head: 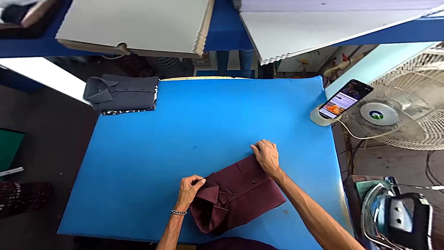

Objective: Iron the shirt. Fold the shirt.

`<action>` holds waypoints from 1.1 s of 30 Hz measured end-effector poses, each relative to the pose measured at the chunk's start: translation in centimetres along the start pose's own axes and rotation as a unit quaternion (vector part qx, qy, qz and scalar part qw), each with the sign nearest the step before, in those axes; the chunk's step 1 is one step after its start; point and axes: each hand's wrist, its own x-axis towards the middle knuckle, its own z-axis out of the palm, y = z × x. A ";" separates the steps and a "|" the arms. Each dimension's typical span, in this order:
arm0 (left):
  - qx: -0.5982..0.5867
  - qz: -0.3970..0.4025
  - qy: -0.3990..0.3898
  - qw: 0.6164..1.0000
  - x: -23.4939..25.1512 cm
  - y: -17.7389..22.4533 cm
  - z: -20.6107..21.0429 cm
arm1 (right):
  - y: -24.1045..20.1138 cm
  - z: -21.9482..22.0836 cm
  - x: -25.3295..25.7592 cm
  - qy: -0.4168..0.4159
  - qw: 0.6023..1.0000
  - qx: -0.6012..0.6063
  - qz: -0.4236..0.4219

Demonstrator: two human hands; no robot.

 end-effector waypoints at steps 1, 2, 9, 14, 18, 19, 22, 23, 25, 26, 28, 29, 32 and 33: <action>-0.005 0.003 0.002 1.000 -0.2 0.0 0.0 | -1.3 -0.5 -1.5 -0.024 1.000 -0.006 -0.010; -0.008 0.007 0.006 1.000 -0.3 0.0 0.0 | -2.0 -0.5 -3.0 -0.062 0.997 -0.018 -0.046; -0.017 0.023 -0.002 1.000 -0.1 0.0 0.1 | -3.0 -0.2 -12.1 -0.007 0.997 -0.077 0.010; -0.049 0.031 0.026 0.998 -1.1 -0.4 0.8 | 2.2 -1.8 -23.0 0.050 0.969 -0.191 0.145; 0.011 -0.011 0.084 0.996 -2.5 1.1 0.4 | 3.8 -4.1 -23.8 0.069 0.961 -0.158 0.217; 0.023 -0.042 0.100 0.994 -3.5 1.5 0.0 | 3.1 -4.6 -23.3 0.080 0.960 -0.137 0.229; -0.076 -0.157 0.115 0.978 -7.9 1.2 -1.6 | 0.3 -5.5 -20.7 0.067 0.961 -0.040 0.266; -0.149 -0.182 0.090 0.968 -9.6 0.9 -1.9 | -0.3 -5.1 -19.8 0.053 0.962 -0.001 0.269; -0.283 -0.203 0.031 0.937 -12.9 0.5 -1.7 | -1.0 -3.6 -18.2 0.033 0.964 0.054 0.260; -0.332 -0.208 0.006 0.920 -14.1 0.5 -1.0 | -1.2 -2.9 -17.4 0.029 0.965 0.072 0.252; -0.398 -0.213 -0.020 0.892 -15.4 0.5 1.1 | -1.5 -1.7 -15.7 0.023 0.967 0.085 0.240; -0.418 -0.213 -0.027 0.883 -15.5 0.5 2.1 | -1.6 -1.4 -15.0 0.017 0.967 0.085 0.238; -0.398 -0.229 0.020 0.888 -14.8 0.4 4.9 | -1.5 -1.4 -13.3 -0.012 0.967 0.082 0.240; -0.379 -0.248 0.042 0.890 -14.4 0.1 5.4 | -1.5 -1.7 -13.0 -0.022 0.967 0.087 0.239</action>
